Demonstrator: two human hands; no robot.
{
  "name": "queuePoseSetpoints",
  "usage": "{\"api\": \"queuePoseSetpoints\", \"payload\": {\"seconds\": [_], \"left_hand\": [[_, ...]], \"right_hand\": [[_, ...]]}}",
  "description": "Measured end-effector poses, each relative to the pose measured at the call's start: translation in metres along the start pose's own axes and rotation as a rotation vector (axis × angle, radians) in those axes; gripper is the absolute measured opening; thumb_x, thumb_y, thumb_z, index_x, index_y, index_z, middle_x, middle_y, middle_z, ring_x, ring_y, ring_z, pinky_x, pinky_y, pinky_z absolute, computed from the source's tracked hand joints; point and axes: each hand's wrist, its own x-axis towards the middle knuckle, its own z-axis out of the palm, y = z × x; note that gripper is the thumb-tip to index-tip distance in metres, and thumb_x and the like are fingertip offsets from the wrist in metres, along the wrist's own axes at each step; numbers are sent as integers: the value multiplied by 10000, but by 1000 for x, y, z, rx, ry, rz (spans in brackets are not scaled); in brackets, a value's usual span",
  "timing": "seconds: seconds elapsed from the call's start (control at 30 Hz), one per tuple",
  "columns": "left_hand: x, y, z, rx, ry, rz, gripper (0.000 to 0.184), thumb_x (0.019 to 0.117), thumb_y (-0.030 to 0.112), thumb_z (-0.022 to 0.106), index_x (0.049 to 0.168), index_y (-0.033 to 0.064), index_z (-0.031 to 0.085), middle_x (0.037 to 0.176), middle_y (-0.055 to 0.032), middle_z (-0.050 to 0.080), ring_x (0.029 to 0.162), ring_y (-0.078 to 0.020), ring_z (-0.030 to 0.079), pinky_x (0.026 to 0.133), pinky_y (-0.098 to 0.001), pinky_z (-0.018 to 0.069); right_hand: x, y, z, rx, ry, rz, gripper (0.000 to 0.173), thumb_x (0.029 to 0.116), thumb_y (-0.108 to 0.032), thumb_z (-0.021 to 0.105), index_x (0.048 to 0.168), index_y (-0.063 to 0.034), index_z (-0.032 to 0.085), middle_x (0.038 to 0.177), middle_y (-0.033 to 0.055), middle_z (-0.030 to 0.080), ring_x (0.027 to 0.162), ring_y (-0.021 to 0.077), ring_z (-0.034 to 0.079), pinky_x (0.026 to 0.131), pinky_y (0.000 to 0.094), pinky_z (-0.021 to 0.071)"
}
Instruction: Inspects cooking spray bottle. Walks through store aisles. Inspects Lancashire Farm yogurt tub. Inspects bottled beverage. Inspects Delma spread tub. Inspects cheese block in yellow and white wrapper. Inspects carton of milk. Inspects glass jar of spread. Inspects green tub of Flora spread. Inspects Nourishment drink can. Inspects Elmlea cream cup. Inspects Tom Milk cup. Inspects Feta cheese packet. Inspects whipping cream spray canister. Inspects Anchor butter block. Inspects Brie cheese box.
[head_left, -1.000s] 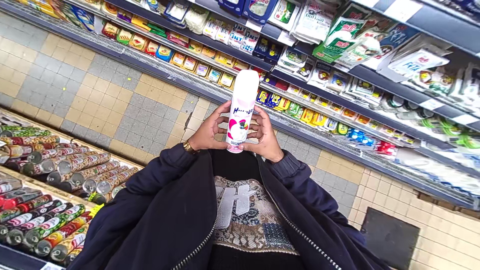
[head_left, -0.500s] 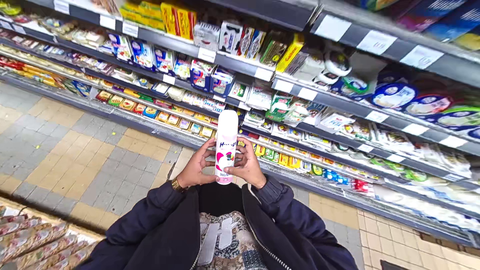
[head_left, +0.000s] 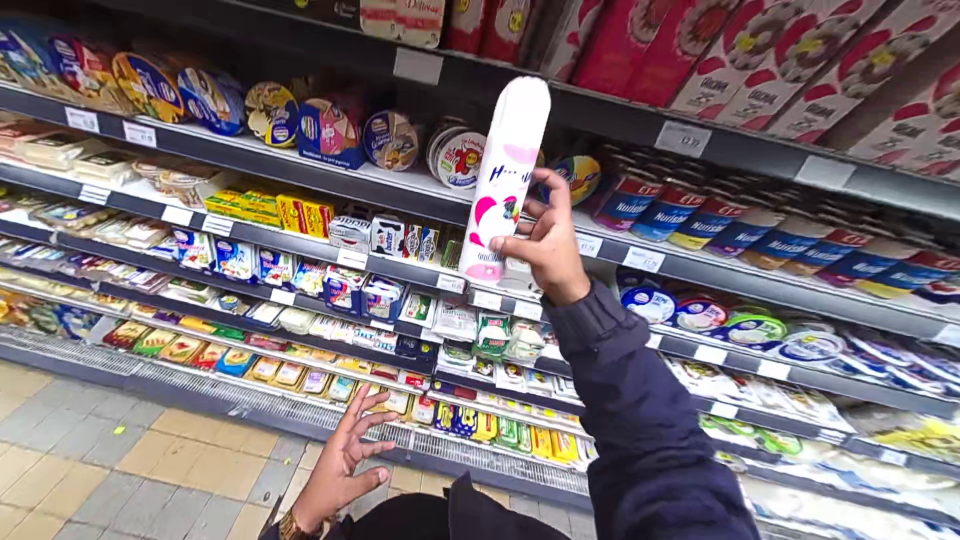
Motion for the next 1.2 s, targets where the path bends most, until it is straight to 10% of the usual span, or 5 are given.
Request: {"api": "queuePoseSetpoints", "payload": {"seconds": [0.6, 1.2], "left_hand": [[3, -7, 1, 39, 249, 64, 1068, 833, 53, 782, 1641, 276, 121, 1633, -138, 334, 1337, -470, 515, 979, -641, 542], [9, -23, 15, 51, 253, 79, 1022, 862, 96, 776, 1644, 277, 143, 1602, -163, 365, 1288, -451, 556, 960, -609, 561]], "right_hand": [[232, -84, -78, -244, 224, -47, 757, 872, -266, 793, 1477, -171, 348, 1151, 130, 674, 822, 255, 731, 622, 379, 632], [281, -50, -96, -585, 332, -287, 911, 668, -212, 913, 1429, -73, 431, 1109, 115, 715, 957, 208, 731, 839, 411, 624]]}}
